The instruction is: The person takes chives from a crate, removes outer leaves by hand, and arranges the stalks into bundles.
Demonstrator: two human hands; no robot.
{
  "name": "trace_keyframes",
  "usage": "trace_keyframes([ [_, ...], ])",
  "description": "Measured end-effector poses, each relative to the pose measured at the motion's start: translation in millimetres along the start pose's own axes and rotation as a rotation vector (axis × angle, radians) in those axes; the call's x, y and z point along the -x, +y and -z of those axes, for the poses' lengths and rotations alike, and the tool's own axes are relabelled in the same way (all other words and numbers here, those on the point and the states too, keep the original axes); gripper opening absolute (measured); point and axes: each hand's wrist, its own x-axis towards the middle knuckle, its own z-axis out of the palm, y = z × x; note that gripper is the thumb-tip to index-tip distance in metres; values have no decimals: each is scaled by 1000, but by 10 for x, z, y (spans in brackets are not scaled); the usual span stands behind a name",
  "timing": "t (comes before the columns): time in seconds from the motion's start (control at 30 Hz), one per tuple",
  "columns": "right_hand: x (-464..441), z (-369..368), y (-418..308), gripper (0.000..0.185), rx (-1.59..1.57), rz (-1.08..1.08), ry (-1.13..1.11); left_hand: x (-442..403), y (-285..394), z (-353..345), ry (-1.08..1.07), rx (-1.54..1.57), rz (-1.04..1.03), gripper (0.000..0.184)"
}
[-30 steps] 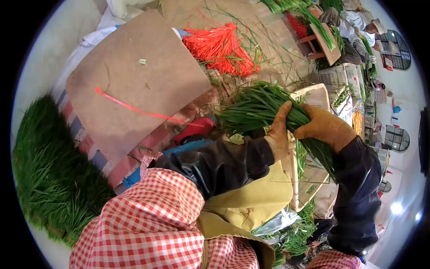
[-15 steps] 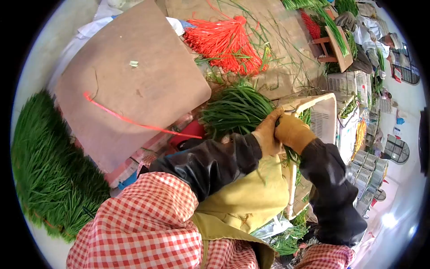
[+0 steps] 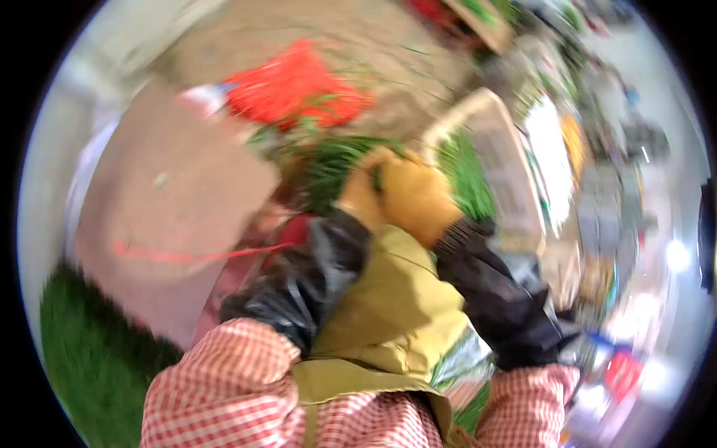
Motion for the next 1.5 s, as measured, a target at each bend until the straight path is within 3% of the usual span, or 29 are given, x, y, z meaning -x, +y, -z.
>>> trace_keyframes([
  [0.03,12,-45,50,15,1,1,235,-75,40,-5,70,-589,-337,53],
  [0.1,288,-105,239,12,107,64,680,-222,785,-348,16,519,375,44],
  [0.13,185,36,235,13,-129,-184,469,-347,863,-378,143,441,384,43],
  [0.2,566,83,453,15,-171,-137,990,-646,1300,-741,171,199,424,40],
  [0.23,709,223,517,29,-446,-249,731,-712,1456,-897,-27,265,490,38],
  [0.27,995,176,609,38,-593,-239,864,-958,1375,-970,55,23,293,36],
  [0.33,1604,14,744,53,-904,-211,1073,-1555,1389,-1025,-231,228,418,32],
  [0.4,2180,-411,828,63,-1078,-240,1404,-1409,1613,-1642,-510,-45,142,29],
  [0.47,2551,-973,918,72,-1603,-289,1570,-1156,1714,-2099,-549,-299,-169,27],
  [0.5,2696,-1273,945,80,-1914,-259,1600,-923,1782,-2360,-751,-170,-43,29],
  [0.53,2806,-1493,901,80,-1897,-286,1638,-648,1799,-2556,-894,-82,142,29],
  [0.6,2953,-1809,725,99,-2507,-24,1523,-97,1838,-2944,-1119,20,552,32],
  [0.63,3045,-1840,626,107,-2638,0,1513,61,1687,-3010,-1285,-163,468,36],
  [0.7,3001,-2165,522,109,-2721,297,1619,699,1620,-2906,-1058,-266,675,32],
  [0.77,3026,-2518,489,99,-2503,171,1870,871,1488,-2927,-1292,-736,633,28],
  [0.8,3171,-2608,486,84,-2602,342,2002,880,1376,-2939,-1558,-720,443,22],
  [0.83,3325,-2691,484,70,-2679,540,2133,901,1215,-2936,-1545,-887,436,18],
  [0.9,3252,-3288,513,80,-2721,210,2373,1222,1029,-3073,-1371,-1099,628,14],
  [0.93,3224,-3552,382,78,-2835,-290,2397,1339,984,-3113,-1414,-1154,595,23],
  [0.97,3049,-3985,389,72,-2810,-154,2496,1416,909,-3114,-1461,-1203,568,33],
  [1.0,3173,-4184,280,71,-2835,-245,2512,1398,768,-3063,-1636,-1424,277,34],
  [1.03,3300,-4381,174,70,-2859,-338,2524,1445,785,-3112,-1694,-1560,283,27],
  [1.17,3463,-4389,19,57,-2694,311,2604,1389,853,-3077,-1826,-1691,-227,29],
  [1.2,3409,-4468,18,54,-2678,264,2575,1412,967,-3109,-1785,-1776,-409,30],
  [1.27,3293,-4652,-28,52,-2711,878,2531,1352,1209,-3228,-1707,-1911,-507,27],
  [1.3,3282,-4646,-27,56,-2530,646,2528,1238,1347,-3280,-1752,-1913,-570,25],
  [1.4,3374,-4469,-40,62,-2515,746,2501,1009,1736,-3565,-1767,-1900,-676,24],
  [1.47,3436,-4255,33,74,-2668,1106,2440,1081,2014,-3941,-1766,-1952,-853,26],
  [1.5,3332,-4295,105,74,-2655,1109,2477,1146,2146,-4126,-1750,-2030,-980,27],
])
